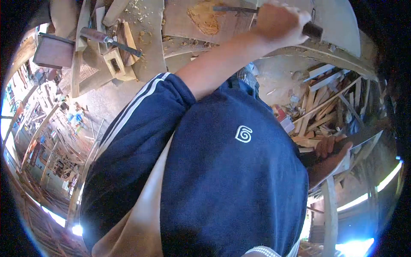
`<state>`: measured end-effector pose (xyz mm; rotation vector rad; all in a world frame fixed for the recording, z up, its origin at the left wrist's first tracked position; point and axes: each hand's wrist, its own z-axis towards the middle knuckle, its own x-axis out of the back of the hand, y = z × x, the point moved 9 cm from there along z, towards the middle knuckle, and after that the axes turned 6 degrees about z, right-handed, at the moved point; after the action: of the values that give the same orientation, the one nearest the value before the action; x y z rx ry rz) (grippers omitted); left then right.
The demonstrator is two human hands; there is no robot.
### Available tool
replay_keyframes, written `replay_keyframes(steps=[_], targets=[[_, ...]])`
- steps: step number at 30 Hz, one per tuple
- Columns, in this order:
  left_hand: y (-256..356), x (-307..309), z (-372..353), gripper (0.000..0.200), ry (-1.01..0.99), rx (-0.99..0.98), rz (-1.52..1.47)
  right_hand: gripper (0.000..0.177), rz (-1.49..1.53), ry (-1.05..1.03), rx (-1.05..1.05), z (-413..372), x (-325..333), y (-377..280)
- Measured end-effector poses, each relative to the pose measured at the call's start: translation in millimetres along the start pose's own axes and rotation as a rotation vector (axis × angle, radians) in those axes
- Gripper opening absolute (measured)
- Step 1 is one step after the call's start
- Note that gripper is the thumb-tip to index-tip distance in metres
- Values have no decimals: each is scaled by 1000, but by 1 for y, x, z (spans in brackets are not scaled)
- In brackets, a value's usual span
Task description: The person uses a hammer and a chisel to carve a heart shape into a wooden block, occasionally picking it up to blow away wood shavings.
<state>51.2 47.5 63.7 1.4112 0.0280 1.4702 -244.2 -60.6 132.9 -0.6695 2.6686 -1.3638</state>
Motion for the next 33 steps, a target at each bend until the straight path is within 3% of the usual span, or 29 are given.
replay_keyframes(steps=[2, 7, 10, 14, 16, 18, 21, 23, 26, 28, 30, 33], targets=[[3, -12, -3, 31, -30, -51, 167, 25, -24, -3, 26, -4, -5, -5], [-3, -15, -3, 31, 28, -68, 145, 25, -84, -4, 100, -19, -22, -13], [-13, -6, 5, 31, 13, 39, 127, 25, -116, 10, 140, -26, -19, -21], [-21, 17, 9, 20, 82, 33, -25, 26, -155, 19, 202, -29, -20, -33], [-20, -9, 7, 31, -135, 40, 87, 27, -176, 21, 227, -31, -30, -33], [-14, -7, 6, 31, -78, -6, 77, 28, -192, 28, 253, -28, -57, -25], [-14, -11, 9, 29, -106, -12, 114, 28, -211, 34, 293, -36, -41, -35], [-21, -7, 10, 30, -134, -13, 95, 41, -171, -154, 241, -27, -47, -12], [-23, 6, 7, 31, -154, -50, 53, 44, -149, -258, 215, -22, -58, -2], [-19, 15, 5, 31, -142, -97, 22, 41, -158, -284, 151, -20, -62, 2], [-17, 16, 6, 30, -243, -97, -6, 30, -18, -347, -103, -20, -75, 22], [-18, 17, 6, 36, -255, -146, -40, 28, -107, -161, -63, -28, -70, 29]])
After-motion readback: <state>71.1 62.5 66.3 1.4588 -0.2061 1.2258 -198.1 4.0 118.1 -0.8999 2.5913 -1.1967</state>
